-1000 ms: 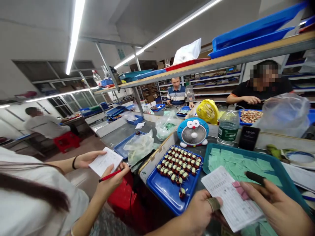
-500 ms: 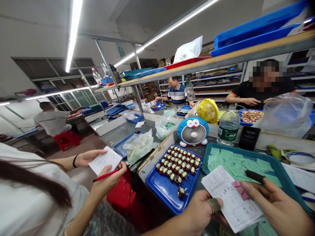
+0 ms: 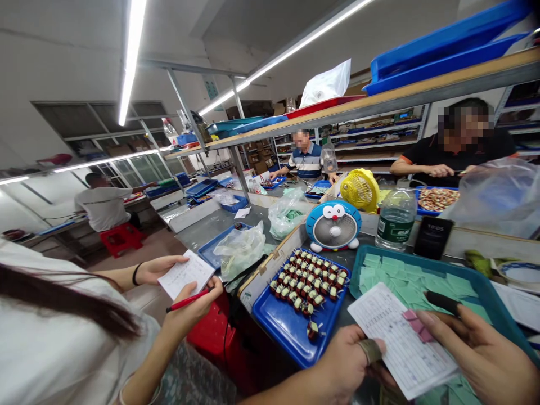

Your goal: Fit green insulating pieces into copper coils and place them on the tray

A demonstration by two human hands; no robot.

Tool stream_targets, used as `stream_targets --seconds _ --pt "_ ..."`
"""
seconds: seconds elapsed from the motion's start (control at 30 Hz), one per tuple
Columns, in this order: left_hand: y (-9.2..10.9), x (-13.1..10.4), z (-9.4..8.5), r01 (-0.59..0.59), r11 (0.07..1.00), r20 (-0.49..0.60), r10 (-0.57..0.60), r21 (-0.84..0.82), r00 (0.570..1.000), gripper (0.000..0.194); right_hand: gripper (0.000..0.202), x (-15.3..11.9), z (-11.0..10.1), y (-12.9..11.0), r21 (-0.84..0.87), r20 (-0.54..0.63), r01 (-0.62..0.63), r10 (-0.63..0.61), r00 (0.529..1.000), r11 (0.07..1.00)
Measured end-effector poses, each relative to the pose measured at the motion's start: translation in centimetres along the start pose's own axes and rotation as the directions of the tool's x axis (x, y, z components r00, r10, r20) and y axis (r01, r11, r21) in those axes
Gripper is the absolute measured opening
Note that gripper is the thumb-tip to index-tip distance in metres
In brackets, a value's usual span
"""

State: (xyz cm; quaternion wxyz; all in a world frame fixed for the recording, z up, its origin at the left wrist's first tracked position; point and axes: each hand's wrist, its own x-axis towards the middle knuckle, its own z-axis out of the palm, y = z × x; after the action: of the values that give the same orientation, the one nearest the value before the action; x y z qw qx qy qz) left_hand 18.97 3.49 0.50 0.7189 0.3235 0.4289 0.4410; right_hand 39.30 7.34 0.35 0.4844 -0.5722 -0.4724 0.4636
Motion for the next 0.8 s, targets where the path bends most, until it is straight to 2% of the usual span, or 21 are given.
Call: stream_targets --seconds 0.1,0.13,0.27,0.33,0.47,0.8 --pt "0.1 -0.1 0.0 0.015 1.0 0.01 -0.015 -0.008 1.0 0.072 0.059 -0.5 0.1 -1.5 0.07 0.053 -0.067 0.064 0.997 0.995" --pt "0.2 -0.2 0.0 0.017 1.0 0.016 -0.017 -0.015 1.0 0.069 0.057 -0.8 0.2 -2.1 0.101 0.032 -0.032 0.029 0.999 0.994" --pt "0.7 -0.1 -0.2 0.016 0.999 0.046 -0.014 -0.041 0.999 0.051 0.05 -1.0 0.8 -3.9 0.162 0.081 0.114 -0.128 0.988 0.98" --pt "0.9 0.2 -0.4 0.032 0.998 0.08 -0.027 -0.054 0.996 0.045 0.053 -0.7 0.9 -4.1 0.145 0.074 0.131 -0.142 0.987 0.981" --pt "1.2 0.3 -0.4 0.05 0.997 0.114 -0.043 -0.057 0.993 0.036 0.046 -0.5 0.5 -4.0 0.116 0.068 0.137 -0.145 0.987 0.984" --pt "1.1 0.6 -0.3 0.064 0.998 0.13 -0.06 -0.023 0.99 0.036 0.046 0.1 -0.4 -4.5 0.109 0.107 0.154 -0.165 0.98 0.982"
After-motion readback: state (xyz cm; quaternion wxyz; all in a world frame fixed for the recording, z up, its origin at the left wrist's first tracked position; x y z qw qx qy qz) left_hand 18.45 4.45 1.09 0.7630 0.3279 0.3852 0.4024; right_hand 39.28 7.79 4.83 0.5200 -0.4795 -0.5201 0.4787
